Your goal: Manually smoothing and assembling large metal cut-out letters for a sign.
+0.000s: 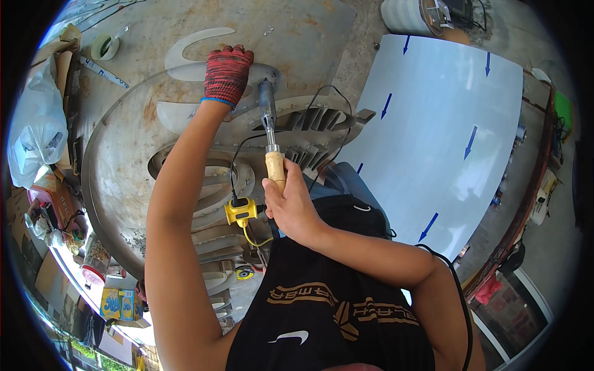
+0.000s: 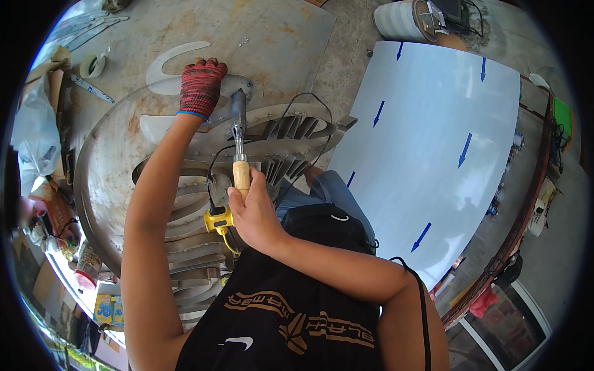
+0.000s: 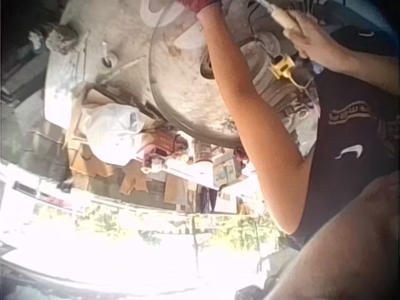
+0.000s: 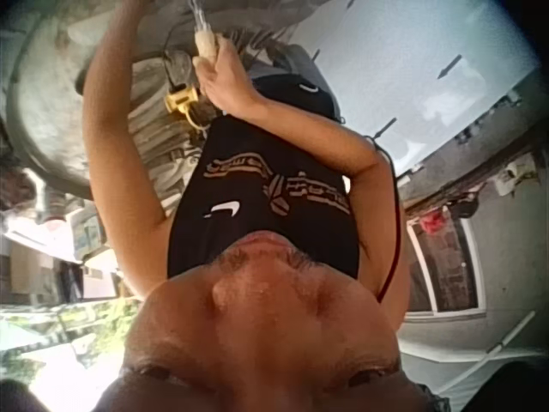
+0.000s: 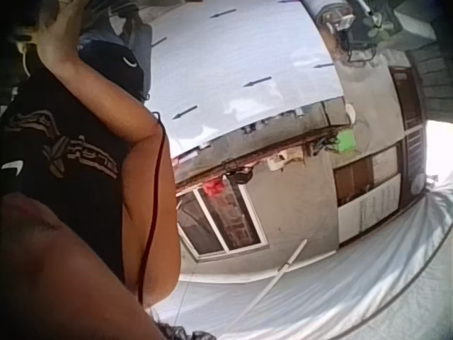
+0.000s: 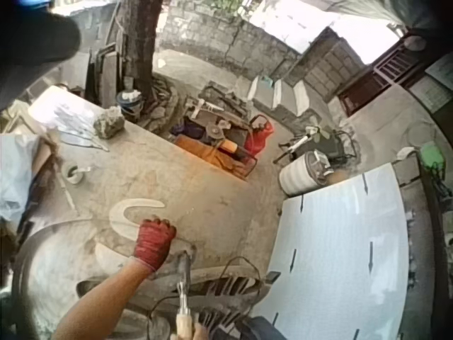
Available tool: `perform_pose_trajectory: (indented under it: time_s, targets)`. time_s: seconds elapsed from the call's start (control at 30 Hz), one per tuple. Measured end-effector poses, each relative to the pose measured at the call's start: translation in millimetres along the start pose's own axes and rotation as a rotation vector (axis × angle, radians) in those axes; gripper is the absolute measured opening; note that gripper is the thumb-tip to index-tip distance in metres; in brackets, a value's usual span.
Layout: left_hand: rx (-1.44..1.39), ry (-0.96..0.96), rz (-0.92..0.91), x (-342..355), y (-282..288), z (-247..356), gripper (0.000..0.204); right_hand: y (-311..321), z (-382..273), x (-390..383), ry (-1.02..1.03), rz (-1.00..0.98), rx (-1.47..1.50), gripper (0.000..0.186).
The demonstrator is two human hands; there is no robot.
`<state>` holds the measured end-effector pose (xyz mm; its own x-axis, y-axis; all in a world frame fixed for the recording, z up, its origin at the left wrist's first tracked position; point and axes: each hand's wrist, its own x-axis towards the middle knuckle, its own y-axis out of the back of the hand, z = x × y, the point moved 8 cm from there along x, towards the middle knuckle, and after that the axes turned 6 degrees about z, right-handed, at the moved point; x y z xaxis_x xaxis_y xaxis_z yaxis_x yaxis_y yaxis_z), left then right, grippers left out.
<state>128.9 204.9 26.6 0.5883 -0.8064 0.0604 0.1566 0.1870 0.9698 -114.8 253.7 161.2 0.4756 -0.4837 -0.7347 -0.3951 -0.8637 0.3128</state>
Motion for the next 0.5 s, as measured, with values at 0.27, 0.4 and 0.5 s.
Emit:
perform_pose_trajectory:
  time_s: [0.27, 0.4, 0.5]
  targets:
    - [-0.016, -0.004, -0.066, 0, 1, 0, 0.054, -11, -19, 4, -0.121, 0.027, 0.228, 0.048]
    - [0.011, 0.005, -0.053, 0, -3, -2, 0.056, -12, -16, 6, -0.136, 0.044, 0.274, 0.049]
    - [0.02, -0.006, -0.032, 2, -2, -1, 0.055, -10, -7, 14, -0.073, 0.089, 0.155, 0.053]
